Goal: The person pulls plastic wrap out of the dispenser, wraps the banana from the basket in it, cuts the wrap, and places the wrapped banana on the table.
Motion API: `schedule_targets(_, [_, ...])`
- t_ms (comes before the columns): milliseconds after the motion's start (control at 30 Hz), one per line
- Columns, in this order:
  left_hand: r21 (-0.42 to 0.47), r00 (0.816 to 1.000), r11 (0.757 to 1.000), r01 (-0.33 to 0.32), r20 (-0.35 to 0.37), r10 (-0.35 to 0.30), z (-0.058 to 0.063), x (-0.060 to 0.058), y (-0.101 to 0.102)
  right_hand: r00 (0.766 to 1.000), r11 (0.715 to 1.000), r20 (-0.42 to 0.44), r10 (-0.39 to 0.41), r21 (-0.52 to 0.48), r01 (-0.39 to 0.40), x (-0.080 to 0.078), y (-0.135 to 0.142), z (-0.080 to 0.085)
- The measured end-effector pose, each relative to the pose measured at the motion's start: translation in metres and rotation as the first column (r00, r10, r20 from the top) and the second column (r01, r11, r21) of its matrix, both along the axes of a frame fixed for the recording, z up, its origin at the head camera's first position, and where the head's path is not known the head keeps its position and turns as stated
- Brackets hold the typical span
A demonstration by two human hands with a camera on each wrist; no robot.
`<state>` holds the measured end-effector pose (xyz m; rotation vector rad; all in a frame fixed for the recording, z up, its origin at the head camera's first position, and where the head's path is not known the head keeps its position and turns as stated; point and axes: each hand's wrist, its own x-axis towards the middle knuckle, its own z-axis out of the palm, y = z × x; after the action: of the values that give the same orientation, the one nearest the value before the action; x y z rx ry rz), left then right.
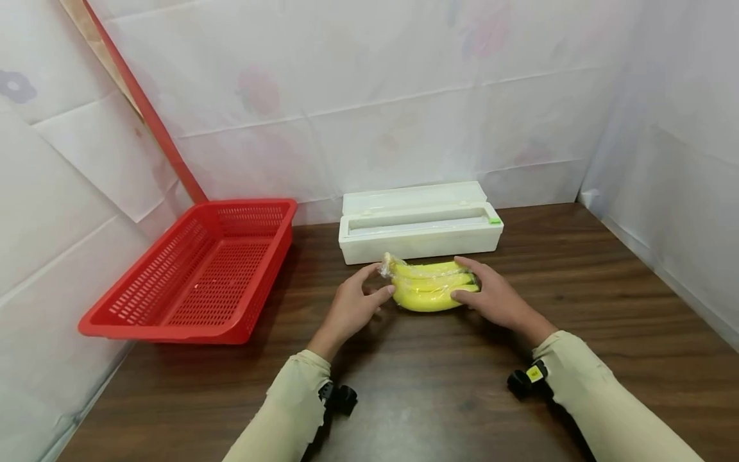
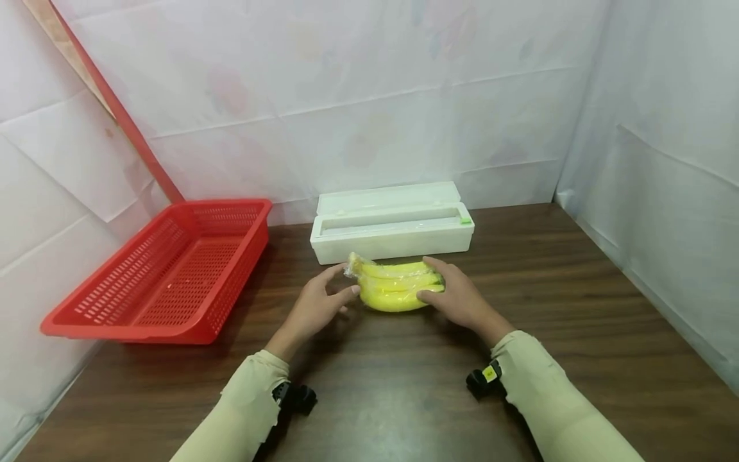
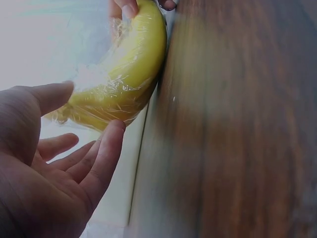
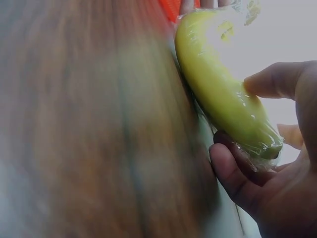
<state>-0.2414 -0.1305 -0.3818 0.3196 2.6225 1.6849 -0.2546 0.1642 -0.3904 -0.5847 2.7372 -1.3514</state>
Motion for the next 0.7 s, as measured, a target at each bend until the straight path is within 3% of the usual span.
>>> schedule_targets(167, [0.019, 1.0, 1.0, 0.022, 0.003, -0.022, -0.0015, -0.0003, -0.0013, 0.999, 0.999, 0.04, -0.006, -0.031, 0.007, -0.0062, 0.0009, -0.0036])
schedule_targets(467, [0.048, 0.996, 0.995, 0.082, 0.015, -0.083, -0.0056, -0.001, -0.0005, 0.997, 1.0, 0.072, -0.011, 0.007, 0.011, -0.0066, 0.005, -0.004])
schedule_targets(700, [0.077, 0.995, 0.992, 0.098, -0.012, -0.097, -0.0063, -0.0031, 0.0007, 0.999, 1.0, 0.038, -0.026, 0.007, 0.026, -0.0065, 0.0077, -0.0046])
